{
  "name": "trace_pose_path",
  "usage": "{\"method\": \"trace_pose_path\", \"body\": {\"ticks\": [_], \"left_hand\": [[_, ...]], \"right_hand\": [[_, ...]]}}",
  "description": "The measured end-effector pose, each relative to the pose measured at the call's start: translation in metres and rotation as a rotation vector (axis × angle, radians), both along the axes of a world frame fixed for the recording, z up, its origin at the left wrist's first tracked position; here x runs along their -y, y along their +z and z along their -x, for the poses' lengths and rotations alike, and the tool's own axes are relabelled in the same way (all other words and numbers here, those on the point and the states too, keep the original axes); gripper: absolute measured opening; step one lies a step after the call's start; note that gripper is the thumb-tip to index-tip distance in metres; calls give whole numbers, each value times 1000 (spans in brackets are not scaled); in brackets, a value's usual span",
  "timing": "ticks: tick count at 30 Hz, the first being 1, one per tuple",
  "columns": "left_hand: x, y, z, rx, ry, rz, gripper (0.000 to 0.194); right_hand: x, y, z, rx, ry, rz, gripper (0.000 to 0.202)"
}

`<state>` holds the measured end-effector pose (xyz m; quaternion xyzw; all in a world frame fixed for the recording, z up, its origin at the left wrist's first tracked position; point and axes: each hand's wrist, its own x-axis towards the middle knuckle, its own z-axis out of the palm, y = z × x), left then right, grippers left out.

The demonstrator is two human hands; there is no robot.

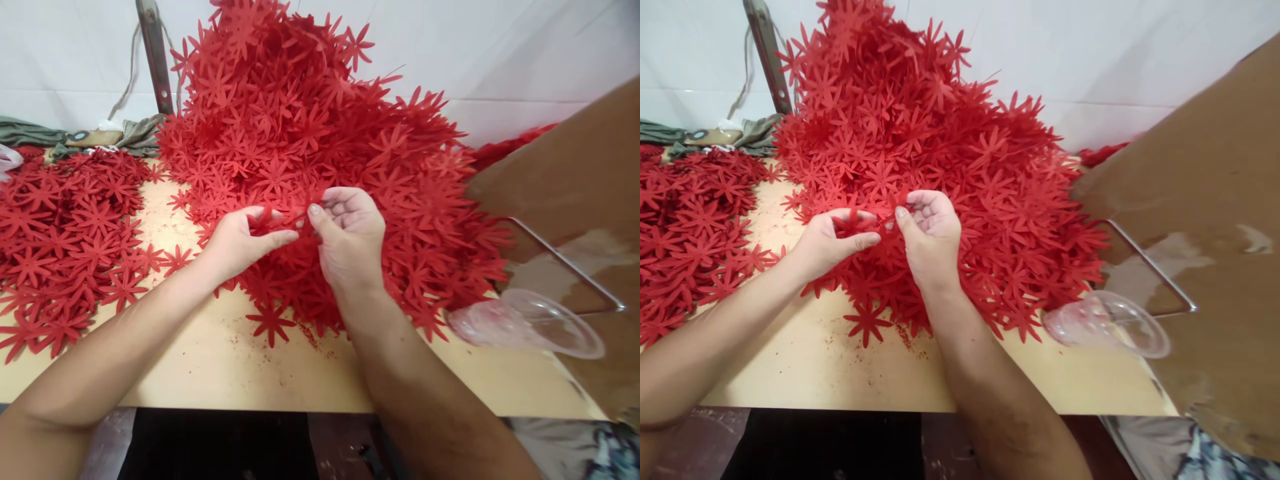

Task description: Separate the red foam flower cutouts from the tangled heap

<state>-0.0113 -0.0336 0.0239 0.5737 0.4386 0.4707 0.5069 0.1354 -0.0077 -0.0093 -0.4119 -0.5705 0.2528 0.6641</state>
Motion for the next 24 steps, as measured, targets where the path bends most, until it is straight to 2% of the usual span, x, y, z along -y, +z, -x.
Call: {"method": "trace_pose_path", "body": {"ticks": [2, 4, 11, 16, 20, 24], "left_hand": [[4, 1, -4, -32, -56, 12, 19], [6, 2, -5, -47, -50, 29, 12], [-12, 4, 17, -31, 256, 14, 18], [-20, 4, 25, -8, 269, -24, 14], [-17, 7, 22, 74, 200, 32, 12], [-10, 9, 15, -15, 137, 43, 26]], "right_hand": [[6, 1, 6, 35, -6, -26, 14], [6, 0, 6, 60, -30, -54, 14], [-12, -2, -23, -14, -181, -22, 17], [3, 8, -15, 282, -189, -97, 26], [17, 11, 3, 378, -109, -162, 24], [16, 5, 11, 193, 109, -29, 33]]}}
